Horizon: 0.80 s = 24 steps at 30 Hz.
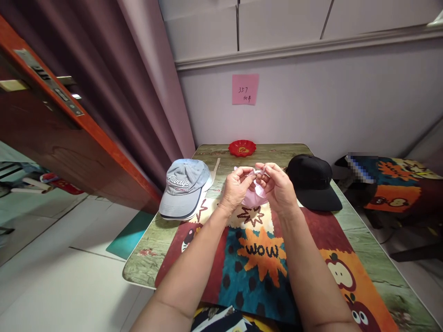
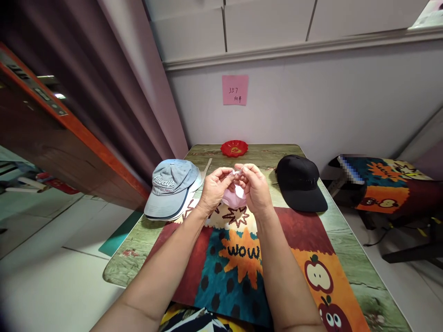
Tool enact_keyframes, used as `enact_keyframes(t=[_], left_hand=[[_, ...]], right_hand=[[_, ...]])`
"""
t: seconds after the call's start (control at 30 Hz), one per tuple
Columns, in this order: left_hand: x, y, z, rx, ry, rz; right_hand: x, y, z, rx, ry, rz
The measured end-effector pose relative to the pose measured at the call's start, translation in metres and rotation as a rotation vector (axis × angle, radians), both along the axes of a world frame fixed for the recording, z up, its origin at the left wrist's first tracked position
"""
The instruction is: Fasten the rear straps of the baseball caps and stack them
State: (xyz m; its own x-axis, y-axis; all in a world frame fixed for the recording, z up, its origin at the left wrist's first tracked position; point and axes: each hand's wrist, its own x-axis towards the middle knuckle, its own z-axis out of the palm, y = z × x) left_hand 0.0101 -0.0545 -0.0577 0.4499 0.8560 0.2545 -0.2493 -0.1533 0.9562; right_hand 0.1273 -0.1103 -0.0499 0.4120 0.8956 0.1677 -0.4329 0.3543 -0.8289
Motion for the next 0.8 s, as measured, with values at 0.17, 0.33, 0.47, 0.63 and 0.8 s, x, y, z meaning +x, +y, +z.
enact_keyframes(t=[0.17,0.33,0.47,0.63,0.8], left_hand=[[-0.001,0.005,-0.002,0.059,0.049,0.064],[-0.003,0.002,-0.002,0.146,0.091,0.056],[-0.005,-0.004,-0.004,0.207,0.142,0.037],[-0.006,-0.006,-0.001,0.283,0.185,0.070],[-0.008,-0.003,0.000,0.365,0.245,0.069]], right_hand=[[-0.001,-0.001,0.000,-0.030,-0.089,-0.101],[0.002,-0.003,0.001,-0.085,-0.040,-0.024],[0.008,-0.006,0.002,-0.128,-0.091,-0.038],[0.010,-0.006,0.001,-0.149,-0.174,-0.093],[0.010,-0.006,0.003,-0.151,-0.228,-0.142]])
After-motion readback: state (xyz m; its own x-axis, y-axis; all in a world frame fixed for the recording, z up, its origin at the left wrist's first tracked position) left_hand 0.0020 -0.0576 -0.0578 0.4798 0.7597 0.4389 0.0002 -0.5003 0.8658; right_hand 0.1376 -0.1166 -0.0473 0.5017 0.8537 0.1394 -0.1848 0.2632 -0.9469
